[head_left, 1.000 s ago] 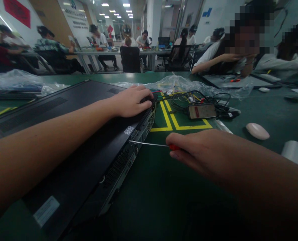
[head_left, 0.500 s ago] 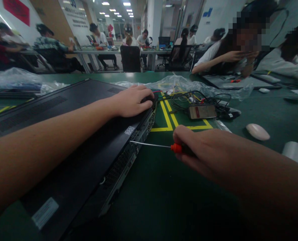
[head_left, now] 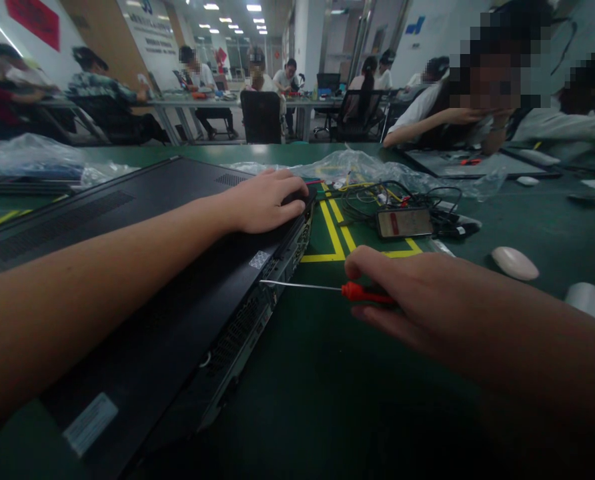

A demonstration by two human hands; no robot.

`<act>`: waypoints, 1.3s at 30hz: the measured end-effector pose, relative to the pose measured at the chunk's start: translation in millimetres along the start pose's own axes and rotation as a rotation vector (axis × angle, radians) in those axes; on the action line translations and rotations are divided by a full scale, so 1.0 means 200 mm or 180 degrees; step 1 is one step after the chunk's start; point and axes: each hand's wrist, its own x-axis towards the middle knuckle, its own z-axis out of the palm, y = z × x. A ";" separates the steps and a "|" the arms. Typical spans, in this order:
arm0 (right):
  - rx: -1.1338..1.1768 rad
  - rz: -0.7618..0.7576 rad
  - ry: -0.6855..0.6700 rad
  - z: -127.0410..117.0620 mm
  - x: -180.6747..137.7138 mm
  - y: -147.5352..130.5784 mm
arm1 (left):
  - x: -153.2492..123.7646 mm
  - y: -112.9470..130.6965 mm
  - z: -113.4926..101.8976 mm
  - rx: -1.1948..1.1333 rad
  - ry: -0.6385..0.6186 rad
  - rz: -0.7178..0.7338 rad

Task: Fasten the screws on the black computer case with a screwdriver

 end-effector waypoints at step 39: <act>-0.0019 0.0023 -0.0012 0.00 0.00 0.00 | 0.00 -0.01 0.00 0.0007 0.0033 0.0023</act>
